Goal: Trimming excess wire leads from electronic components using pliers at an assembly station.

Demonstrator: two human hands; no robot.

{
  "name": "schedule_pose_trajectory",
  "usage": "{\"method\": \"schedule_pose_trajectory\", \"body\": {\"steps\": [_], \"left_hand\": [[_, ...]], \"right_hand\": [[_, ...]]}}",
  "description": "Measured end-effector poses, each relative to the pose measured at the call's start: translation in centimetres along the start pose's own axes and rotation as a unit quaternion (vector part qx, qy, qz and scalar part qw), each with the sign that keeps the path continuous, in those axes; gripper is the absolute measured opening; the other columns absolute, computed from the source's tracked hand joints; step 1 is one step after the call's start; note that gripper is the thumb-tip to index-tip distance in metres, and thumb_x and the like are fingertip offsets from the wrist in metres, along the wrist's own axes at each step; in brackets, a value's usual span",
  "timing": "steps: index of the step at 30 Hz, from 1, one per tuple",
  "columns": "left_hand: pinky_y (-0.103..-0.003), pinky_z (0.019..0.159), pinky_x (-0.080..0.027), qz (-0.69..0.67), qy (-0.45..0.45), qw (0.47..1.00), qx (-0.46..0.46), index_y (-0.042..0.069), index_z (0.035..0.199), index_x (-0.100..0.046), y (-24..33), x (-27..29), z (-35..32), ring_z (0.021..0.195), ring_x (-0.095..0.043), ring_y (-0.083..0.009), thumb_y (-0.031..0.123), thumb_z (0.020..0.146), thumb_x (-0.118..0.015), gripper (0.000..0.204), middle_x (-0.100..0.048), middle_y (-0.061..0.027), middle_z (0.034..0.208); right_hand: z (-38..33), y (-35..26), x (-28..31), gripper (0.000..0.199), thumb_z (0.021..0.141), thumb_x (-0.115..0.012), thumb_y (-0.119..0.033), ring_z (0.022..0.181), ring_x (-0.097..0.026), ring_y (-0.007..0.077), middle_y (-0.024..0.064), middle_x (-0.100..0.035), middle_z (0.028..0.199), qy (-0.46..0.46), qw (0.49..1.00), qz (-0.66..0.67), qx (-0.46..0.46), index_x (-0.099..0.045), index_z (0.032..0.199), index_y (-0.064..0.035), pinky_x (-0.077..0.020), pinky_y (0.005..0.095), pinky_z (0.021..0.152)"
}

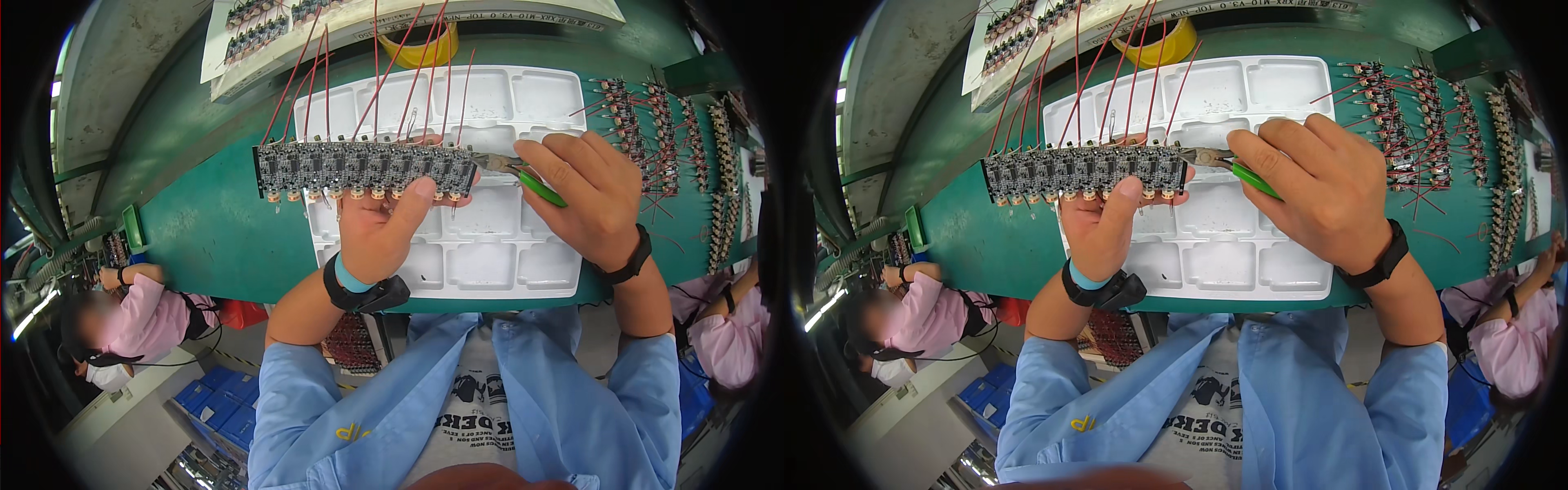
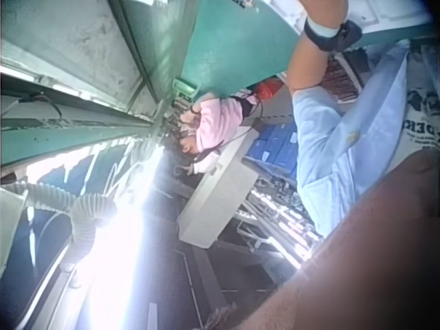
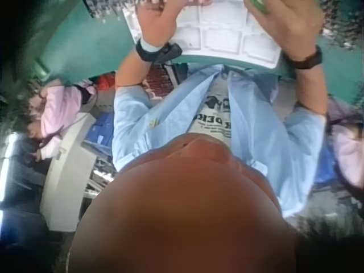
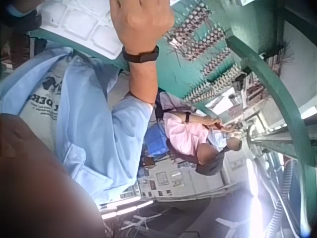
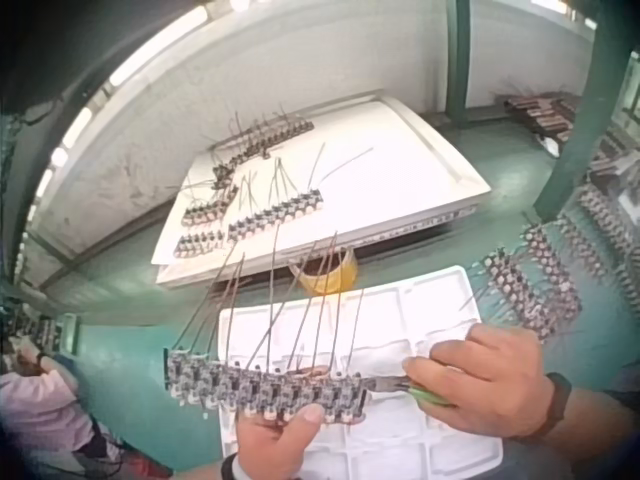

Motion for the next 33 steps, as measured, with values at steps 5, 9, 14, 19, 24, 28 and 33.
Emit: {"method": "schedule_pose_trajectory", "body": {"steps": [5,9,14,19,24,28,33], "left_hand": [[-0.047,0.091,-0.063,0.018,0.002,1.0,0.004,-0.009,0.14,-0.049,-0.2,0.1,0.2,0.112,-0.071,-0.034,0.004,0.106,-0.049,0.037,-0.068,-0.0244,0.123],[-0.05,0.086,-0.064,0.052,0.018,0.998,0.001,-0.008,0.134,-0.052,-0.1,0.0,0.1,0.108,-0.072,-0.0379,0.011,0.106,-0.052,0.034,-0.069,-0.0252,0.119],[-0.046,0.092,-0.062,0.022,0.01,1.0,0.009,-0.008,0.14,-0.049,-0.4,0.2,0.0,0.111,-0.071,-0.0319,0.004,0.105,-0.051,0.036,-0.068,-0.0233,0.124],[-0.044,0.096,-0.061,0.008,0.007,1.0,0.016,-0.009,0.143,-0.047,-0.4,0.0,0.0,0.113,-0.07,-0.0284,-0.001,0.105,-0.051,0.039,-0.068,-0.0212,0.126],[-0.044,0.097,-0.061,0.007,0.017,1.0,0.024,-0.008,0.142,-0.048,-0.7,-0.2,0.0,0.114,-0.07,-0.0276,0.0,0.105,-0.051,0.038,-0.067,-0.0205,0.127],[-0.049,0.091,-0.063,0.071,0.004,0.997,0.014,-0.007,0.143,-0.046,-0.5,-0.3,0.1,0.113,-0.07,-0.0357,0.006,0.106,-0.049,0.039,-0.067,-0.0243,0.126],[-0.049,0.091,-0.063,0.072,-0.001,0.997,0.015,-0.007,0.144,-0.046,-0.5,-0.3,0.1,0.113,-0.07,-0.0359,0.006,0.106,-0.05,0.04,-0.066,-0.0242,0.129]], "right_hand": [[0.3,0.4,0.0,0.051,0.063,-0.084,-0.008,0.075,-0.061,0.0217,0.0053,-0.067,0.096,0.013,0.999,0.035,-0.015,-0.075,0.113,-0.01,-0.0487,0.0349,0.059],[0.8,0.2,0.5,0.051,0.065,-0.084,-0.007,0.077,-0.062,0.0238,0.0071,-0.067,0.097,0.031,0.998,0.05,-0.023,-0.075,0.115,-0.0084,-0.0486,0.0359,0.062],[0.9,-0.1,0.4,0.053,0.067,-0.085,-0.006,0.08,-0.063,0.0262,0.0099,-0.069,0.098,0.014,0.999,0.044,-0.012,-0.075,0.119,-0.0063,-0.0484,0.0362,0.065],[0.9,-0.4,0.3,0.052,0.065,-0.084,-0.011,0.077,-0.061,0.0226,0.0048,-0.067,0.099,0.034,0.999,0.014,0.004,-0.075,0.116,-0.0091,-0.0481,0.0362,0.063],[1.0,-0.5,0.2,0.052,0.065,-0.084,-0.011,0.078,-0.061,0.0225,0.0049,-0.067,0.099,0.029,1.0,0.002,0.01,-0.075,0.116,-0.009,-0.0482,0.0362,0.063],[0.9,-0.5,0.2,0.052,0.065,-0.084,-0.011,0.078,-0.061,0.0224,0.0049,-0.067,0.099,0.03,0.999,0.005,0.009,-0.075,0.116,-0.009,-0.0484,0.036,0.063],[0.9,-0.6,0.2,0.052,0.065,-0.084,-0.011,0.077,-0.061,0.0222,0.0049,-0.067,0.098,0.03,1.0,0.008,0.007,-0.075,0.116,-0.009,-0.0485,0.0357,0.062]]}}
Point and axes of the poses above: each hand's wrist, its own z-axis towards the middle knuckle, its own x-axis out of the back of the hand, y = z × x, the point moved 7 cm from there along z, towards the middle knuckle
